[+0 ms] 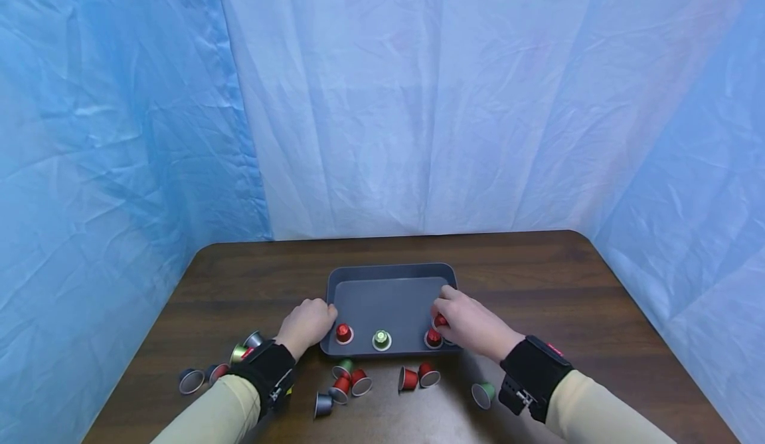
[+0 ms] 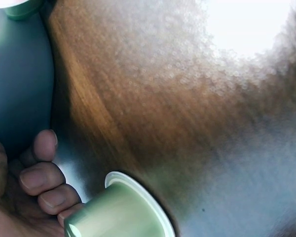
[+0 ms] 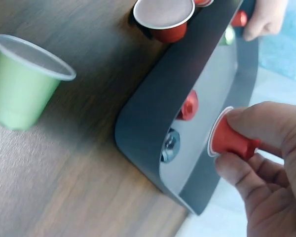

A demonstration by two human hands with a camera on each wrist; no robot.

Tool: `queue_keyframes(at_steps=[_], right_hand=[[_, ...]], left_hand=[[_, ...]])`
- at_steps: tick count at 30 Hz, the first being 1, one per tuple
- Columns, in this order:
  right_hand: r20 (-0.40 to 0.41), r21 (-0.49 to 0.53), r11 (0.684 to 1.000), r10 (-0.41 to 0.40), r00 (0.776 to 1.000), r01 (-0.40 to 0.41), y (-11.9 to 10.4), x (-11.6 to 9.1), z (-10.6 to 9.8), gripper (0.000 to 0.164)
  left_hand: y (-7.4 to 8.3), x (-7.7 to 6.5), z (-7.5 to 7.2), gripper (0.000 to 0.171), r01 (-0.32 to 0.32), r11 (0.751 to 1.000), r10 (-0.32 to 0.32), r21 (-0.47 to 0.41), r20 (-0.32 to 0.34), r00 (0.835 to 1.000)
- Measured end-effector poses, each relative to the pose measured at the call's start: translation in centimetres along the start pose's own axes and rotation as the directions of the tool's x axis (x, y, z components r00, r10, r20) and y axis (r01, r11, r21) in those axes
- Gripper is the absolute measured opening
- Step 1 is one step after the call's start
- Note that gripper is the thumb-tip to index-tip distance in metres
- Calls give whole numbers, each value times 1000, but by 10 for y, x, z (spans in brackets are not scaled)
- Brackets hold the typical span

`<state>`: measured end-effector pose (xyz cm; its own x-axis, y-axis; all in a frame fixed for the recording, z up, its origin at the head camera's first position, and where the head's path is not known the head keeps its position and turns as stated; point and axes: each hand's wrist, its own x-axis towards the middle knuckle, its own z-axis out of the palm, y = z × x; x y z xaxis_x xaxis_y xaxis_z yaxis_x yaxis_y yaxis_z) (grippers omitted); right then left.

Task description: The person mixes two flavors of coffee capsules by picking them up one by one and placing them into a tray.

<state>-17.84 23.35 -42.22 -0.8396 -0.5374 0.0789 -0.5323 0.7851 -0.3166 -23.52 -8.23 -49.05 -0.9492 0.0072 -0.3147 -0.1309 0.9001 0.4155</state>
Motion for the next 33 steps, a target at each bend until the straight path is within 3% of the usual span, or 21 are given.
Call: queue_keyframes(at_steps=[13,23,33], right_hand=[[85,3,1000,-22,996,22,-11,20,20,21],[48,-93,987,-125,991,129,-13,28,33,21],[66,-141,978,-147,987,155,-10,30,44,20]], left_hand=[[-2,1,1,39,-4,1000,4,-5,-8,1000],[-1,-1,0,40,-8,1000,8,-18,-7,1000],[-2,1,1,40,-7,1000,7,-13,-10,1000]])
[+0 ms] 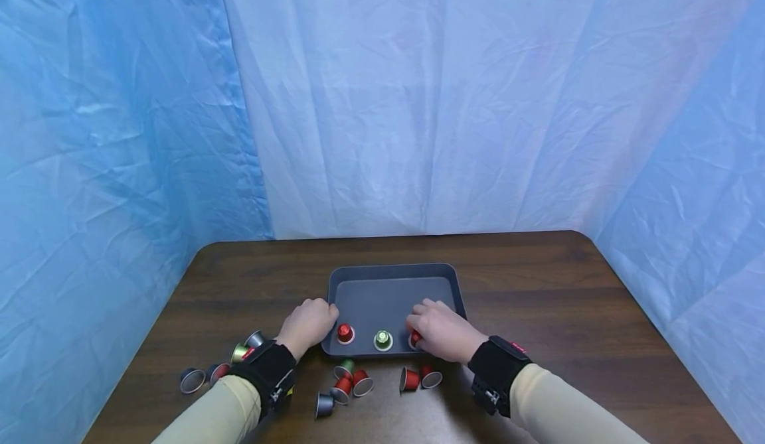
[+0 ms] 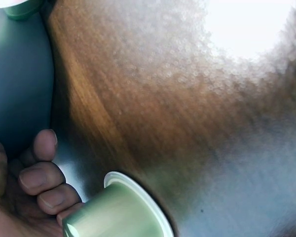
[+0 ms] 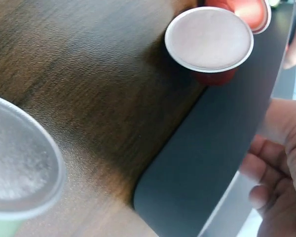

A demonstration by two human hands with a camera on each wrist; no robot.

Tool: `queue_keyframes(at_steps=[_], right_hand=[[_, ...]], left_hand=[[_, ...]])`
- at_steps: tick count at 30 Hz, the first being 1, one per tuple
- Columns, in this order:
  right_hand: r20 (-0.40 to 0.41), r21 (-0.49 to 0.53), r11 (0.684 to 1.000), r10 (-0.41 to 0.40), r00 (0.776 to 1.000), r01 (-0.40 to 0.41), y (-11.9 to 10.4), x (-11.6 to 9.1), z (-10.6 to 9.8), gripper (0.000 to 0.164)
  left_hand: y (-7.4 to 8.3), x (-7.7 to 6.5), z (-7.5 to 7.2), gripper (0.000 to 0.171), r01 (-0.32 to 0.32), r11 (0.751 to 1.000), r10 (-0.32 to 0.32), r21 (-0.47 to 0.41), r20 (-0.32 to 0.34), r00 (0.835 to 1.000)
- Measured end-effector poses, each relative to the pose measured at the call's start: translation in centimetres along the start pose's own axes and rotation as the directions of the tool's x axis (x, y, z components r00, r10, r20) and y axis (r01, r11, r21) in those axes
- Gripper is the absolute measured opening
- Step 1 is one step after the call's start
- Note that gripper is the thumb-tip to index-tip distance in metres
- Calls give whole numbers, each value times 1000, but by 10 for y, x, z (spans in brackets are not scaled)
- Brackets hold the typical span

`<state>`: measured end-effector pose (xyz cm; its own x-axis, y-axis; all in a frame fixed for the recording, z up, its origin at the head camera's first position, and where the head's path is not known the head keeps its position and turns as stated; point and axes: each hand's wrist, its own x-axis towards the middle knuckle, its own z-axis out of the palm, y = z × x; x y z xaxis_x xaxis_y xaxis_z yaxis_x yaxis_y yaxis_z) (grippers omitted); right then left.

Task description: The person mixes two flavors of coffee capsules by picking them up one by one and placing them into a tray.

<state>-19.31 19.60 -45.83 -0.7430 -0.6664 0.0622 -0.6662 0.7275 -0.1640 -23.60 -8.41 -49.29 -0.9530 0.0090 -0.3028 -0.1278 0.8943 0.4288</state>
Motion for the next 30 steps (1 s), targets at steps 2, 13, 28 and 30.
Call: queue_keyframes(at_steps=[2,13,28,30], right_hand=[[4,-9,1000,-5,1000,5,0,0,1,20],[11,58,993,103,995,-104,9,-6,-8,27],[8,173,944,285,959,-282,27,-43,-44,26],[19,180,932,318,948,-316,28,-49,-47,26]], left_hand=[[0,1,0,40,5,1000,-5,0,1,1000],[0,-1,1,39,2,1000,-2,2,-5,1000],[1,-2,0,38,-1,1000,1,6,-2,1000],[1,-2,0,39,-7,1000,7,7,-5,1000]])
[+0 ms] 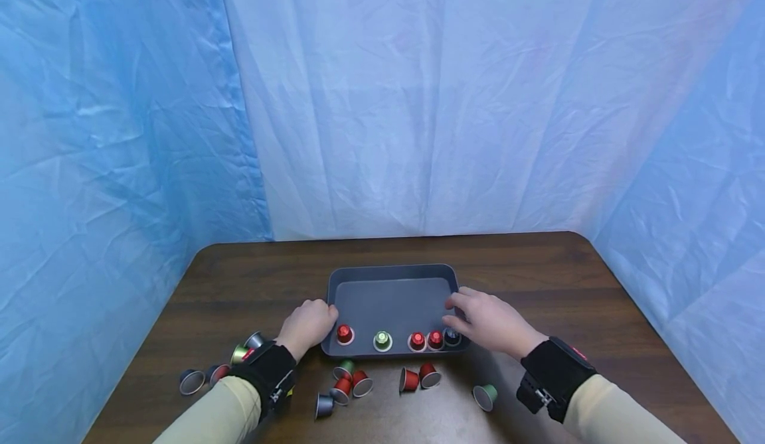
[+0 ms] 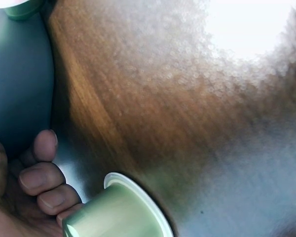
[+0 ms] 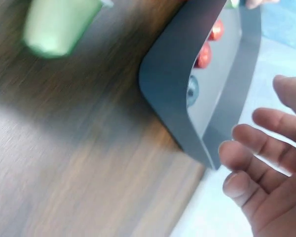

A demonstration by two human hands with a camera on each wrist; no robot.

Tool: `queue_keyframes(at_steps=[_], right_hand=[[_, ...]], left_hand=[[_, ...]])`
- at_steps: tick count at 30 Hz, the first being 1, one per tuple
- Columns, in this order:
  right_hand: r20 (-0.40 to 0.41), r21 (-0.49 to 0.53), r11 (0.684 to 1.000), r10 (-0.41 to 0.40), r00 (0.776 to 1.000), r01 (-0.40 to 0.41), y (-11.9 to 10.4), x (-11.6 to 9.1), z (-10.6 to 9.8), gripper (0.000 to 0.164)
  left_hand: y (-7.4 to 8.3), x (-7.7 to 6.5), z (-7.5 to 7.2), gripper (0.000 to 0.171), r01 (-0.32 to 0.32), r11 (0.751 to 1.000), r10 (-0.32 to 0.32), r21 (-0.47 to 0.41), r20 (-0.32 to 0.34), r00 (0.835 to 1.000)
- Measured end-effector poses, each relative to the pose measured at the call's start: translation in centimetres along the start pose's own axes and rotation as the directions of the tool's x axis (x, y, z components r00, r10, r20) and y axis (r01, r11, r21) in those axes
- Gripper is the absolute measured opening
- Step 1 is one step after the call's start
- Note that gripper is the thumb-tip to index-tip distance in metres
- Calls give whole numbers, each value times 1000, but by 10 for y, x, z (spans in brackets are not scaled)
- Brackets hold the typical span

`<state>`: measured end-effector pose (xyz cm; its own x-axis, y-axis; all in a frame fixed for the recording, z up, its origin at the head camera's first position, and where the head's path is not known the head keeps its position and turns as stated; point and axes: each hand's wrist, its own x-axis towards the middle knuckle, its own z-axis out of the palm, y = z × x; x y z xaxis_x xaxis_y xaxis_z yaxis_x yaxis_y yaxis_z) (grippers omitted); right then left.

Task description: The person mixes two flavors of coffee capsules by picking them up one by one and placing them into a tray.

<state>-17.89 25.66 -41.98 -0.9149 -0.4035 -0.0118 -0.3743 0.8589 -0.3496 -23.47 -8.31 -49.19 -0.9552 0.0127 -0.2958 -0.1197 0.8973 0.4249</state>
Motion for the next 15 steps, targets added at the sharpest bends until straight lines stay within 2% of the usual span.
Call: queue_keyframes(at_steps=[4,7,11,15], right_hand=[[8,23,1000,12,1000,-12,6,-10,-4,23],[24,49,999,-22,999,21,13,-18,-5,23],[77,86,994,-70,995,63,22,-28,-3,26],[169,136,987,-112,979,90,30,-38,1,34]], left_hand=[[0,0,0,39,-10,1000,10,1,-7,1000],[-1,0,0,39,-12,1000,12,0,-11,1000],[-1,0,0,39,-10,1000,10,1,-8,1000],[-1,0,0,39,-8,1000,8,3,-7,1000]])
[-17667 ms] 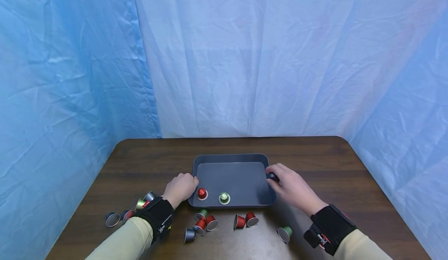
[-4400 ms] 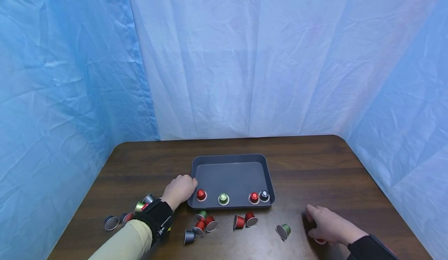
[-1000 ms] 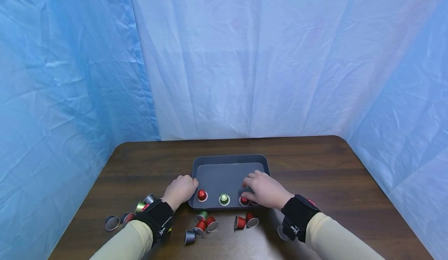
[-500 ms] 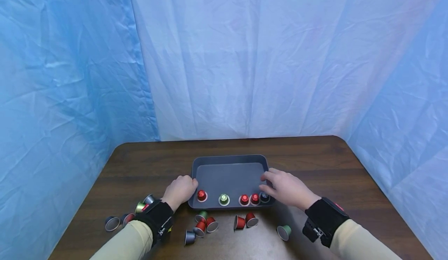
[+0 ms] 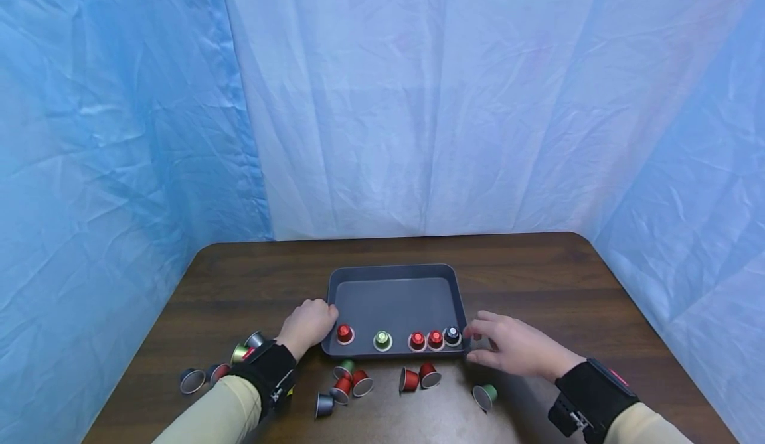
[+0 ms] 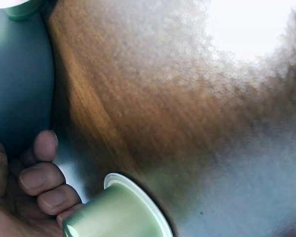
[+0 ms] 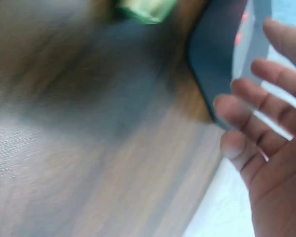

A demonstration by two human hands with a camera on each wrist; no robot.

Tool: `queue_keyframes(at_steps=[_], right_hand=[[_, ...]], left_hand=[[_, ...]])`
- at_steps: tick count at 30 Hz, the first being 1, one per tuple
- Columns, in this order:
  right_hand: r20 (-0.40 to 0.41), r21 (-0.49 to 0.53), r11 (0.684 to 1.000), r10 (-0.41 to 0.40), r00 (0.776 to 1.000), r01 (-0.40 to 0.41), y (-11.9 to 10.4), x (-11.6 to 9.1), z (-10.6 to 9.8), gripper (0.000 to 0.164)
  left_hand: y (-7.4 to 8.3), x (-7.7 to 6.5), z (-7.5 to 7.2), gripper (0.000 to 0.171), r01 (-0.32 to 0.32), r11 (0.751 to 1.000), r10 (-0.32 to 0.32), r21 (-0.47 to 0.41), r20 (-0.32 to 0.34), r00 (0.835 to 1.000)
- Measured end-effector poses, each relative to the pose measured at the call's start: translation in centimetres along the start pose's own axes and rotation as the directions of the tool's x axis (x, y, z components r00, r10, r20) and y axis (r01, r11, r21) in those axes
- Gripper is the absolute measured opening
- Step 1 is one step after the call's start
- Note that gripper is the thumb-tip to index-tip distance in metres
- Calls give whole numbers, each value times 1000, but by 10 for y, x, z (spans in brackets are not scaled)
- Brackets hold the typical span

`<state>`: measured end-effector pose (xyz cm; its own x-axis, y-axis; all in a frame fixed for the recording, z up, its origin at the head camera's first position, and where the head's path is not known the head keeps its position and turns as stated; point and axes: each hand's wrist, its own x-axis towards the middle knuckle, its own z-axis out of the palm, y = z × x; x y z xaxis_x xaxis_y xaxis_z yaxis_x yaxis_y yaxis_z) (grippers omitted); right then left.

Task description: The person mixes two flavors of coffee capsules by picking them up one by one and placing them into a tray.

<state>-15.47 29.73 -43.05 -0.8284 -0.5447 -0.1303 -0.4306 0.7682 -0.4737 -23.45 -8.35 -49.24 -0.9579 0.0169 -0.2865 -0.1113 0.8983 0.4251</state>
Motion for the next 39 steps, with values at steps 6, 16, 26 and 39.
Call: queue_keyframes(at_steps=[6,16,26,39], right_hand=[[128,85,996,-28,991,17,8,-14,5,54],[137,137,990,-37,990,18,11,-25,11,65],[195,208,978,-28,980,-13,16,-28,26,54],[156,219,972,-123,980,87,28,-24,43,34]], left_hand=[[0,0,0,39,-2,1000,2,5,-10,1000],[1,1,0,39,20,1000,-20,4,-2,1000],[3,1,-2,39,17,999,-17,28,-8,1000],[3,0,-3,39,17,1000,-17,25,3,1000]])
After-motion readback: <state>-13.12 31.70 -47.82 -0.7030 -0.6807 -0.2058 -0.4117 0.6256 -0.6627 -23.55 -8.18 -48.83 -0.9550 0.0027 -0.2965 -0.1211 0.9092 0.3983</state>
